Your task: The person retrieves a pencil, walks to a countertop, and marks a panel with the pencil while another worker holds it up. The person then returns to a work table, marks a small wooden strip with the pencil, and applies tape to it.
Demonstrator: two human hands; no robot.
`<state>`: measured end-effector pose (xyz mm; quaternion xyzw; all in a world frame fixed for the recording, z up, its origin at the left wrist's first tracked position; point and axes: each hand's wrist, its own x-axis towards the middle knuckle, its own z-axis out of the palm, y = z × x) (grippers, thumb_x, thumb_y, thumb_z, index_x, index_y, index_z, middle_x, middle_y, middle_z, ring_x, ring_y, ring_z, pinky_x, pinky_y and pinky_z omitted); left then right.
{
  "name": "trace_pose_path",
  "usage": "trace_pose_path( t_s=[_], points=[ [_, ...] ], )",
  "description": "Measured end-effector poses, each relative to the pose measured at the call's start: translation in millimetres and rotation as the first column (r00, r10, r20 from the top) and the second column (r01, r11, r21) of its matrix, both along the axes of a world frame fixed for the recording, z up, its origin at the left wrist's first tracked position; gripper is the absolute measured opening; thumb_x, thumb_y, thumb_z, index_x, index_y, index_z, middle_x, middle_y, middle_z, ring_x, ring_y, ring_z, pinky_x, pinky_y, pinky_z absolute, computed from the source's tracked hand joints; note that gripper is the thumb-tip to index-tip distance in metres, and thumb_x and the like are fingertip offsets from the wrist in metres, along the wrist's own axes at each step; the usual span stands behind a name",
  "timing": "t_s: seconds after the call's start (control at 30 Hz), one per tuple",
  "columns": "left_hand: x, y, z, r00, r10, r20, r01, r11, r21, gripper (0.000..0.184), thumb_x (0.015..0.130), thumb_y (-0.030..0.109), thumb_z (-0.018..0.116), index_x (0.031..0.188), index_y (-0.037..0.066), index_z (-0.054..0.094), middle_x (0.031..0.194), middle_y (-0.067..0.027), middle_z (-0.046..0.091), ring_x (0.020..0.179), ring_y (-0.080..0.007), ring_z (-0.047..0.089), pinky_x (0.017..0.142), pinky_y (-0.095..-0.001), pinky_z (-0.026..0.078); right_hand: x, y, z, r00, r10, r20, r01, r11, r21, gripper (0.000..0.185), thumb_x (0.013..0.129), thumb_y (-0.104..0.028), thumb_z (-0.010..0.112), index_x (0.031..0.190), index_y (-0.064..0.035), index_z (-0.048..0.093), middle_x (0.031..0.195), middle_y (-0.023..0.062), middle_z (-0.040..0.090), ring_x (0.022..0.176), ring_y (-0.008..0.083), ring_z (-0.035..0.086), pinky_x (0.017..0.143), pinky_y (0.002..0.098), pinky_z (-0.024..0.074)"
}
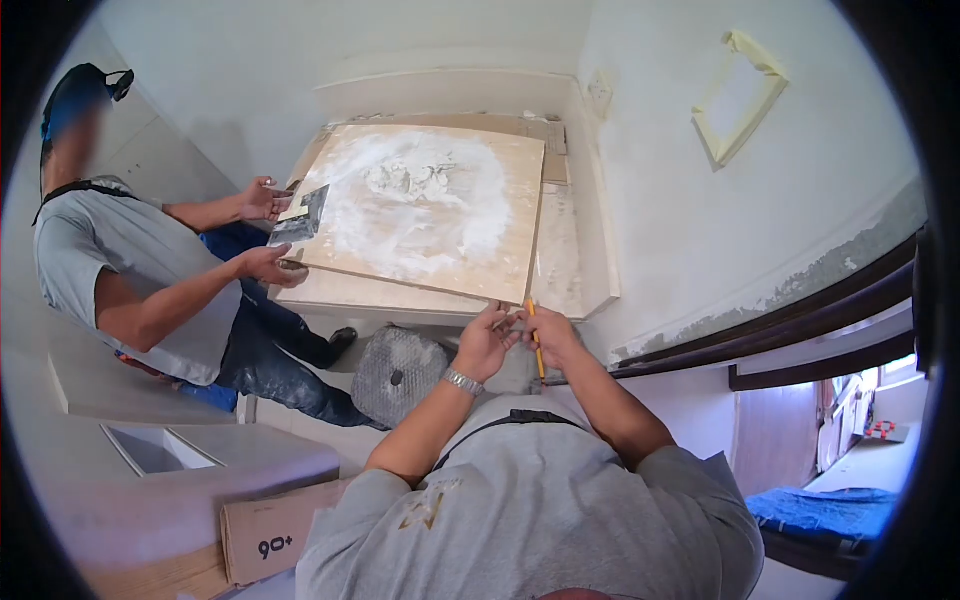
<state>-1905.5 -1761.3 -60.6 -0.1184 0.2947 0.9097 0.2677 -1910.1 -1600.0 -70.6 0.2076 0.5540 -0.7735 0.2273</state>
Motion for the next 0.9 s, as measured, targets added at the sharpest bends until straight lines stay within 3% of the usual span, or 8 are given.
trace_pose_path(
  t_s=[0.17, 0.3, 0.37, 0.53, 0.63, 0.9],
  points=[
    [2, 7, 26, 0.993, 0.046, -0.110, -0.055, 0.996, -0.076, 0.043, 0.091, 0.017, 0.052, 0.133, 0.012, 0.049, 0.117, 0.0008, 0.056, 0.107, -0.0145, 0.052, 0.089, -0.0327, 0.041, -13, -3, 25, 0.978, -0.208, -0.006, 0.207, 0.976, -0.067, 0.019, 0.082, -0.006, 0.062, 0.101, -0.0032, 0.061, 0.083, -0.0009, 0.058, 0.058, 0.0062, 0.045, 0.047, 0.0225, 0.0330],
    [2, -3, 43, 0.969, 0.143, -0.200, -0.174, 0.974, -0.147, 0.055, 0.092, 0.015, 0.052, 0.143, 0.000, 0.037, 0.131, -0.0089, 0.054, 0.109, -0.0165, 0.057, 0.084, -0.0300, 0.044, -21, -13, 74, 0.926, -0.309, -0.219, 0.303, 0.951, -0.059, 0.018, 0.083, -0.008, 0.069, 0.098, -0.0020, 0.063, 0.074, -0.0016, 0.056, 0.052, 0.0052, 0.043, 0.045, 0.0215, 0.0317],
    [2, -14, 39, 0.971, 0.071, -0.230, -0.110, 0.981, -0.158, 0.053, 0.093, 0.015, 0.051, 0.142, -0.001, 0.037, 0.126, -0.0086, 0.058, 0.104, -0.0156, 0.058, 0.082, -0.0280, 0.046, -30, -17, 99, 0.895, -0.304, -0.326, 0.325, 0.946, 0.011, 0.022, 0.081, -0.011, 0.074, 0.097, -0.0003, 0.063, 0.069, -0.0010, 0.054, 0.049, 0.0066, 0.044, 0.045, 0.0214, 0.0326],
    [15, -35, 28, 0.972, -0.017, -0.235, -0.045, 0.966, -0.255, 0.042, 0.095, 0.015, 0.055, 0.133, 0.000, 0.049, 0.110, -0.0061, 0.067, 0.088, -0.0114, 0.062, 0.076, -0.0258, 0.047, -51, -29, 138, 0.785, -0.390, -0.481, 0.465, 0.885, 0.040, 0.017, 0.085, -0.010, 0.071, 0.095, 0.0021, 0.064, 0.080, 0.0087, 0.067, 0.048, 0.0053, 0.041, 0.044, 0.0210, 0.0317],
    [22, -44, 23, 0.963, -0.080, -0.258, -0.030, 0.917, -0.397, 0.037, 0.094, 0.016, 0.058, 0.128, 0.001, 0.056, 0.104, -0.0045, 0.069, 0.083, -0.0099, 0.062, 0.075, -0.0254, 0.047, -66, -28, 154, 0.767, -0.408, -0.496, 0.489, 0.872, 0.039, 0.016, 0.086, -0.008, 0.069, 0.095, 0.0037, 0.064, 0.088, 0.0143, 0.069, 0.047, 0.0055, 0.041, 0.044, 0.0207, 0.0317],
    [26, -74, -1, 0.907, -0.252, -0.336, 0.020, 0.825, -0.565, 0.031, 0.095, 0.017, 0.057, 0.121, 0.001, 0.061, 0.103, -0.0037, 0.069, 0.084, -0.0097, 0.061, 0.075, -0.0247, 0.047, -81, -34, 167, 0.697, -0.495, -0.519, 0.585, 0.811, 0.010, 0.021, 0.087, -0.010, 0.070, 0.097, 0.0062, 0.062, 0.088, 0.0148, 0.068, 0.047, 0.0055, 0.040, 0.044, 0.0201, 0.0313]
  ],
)
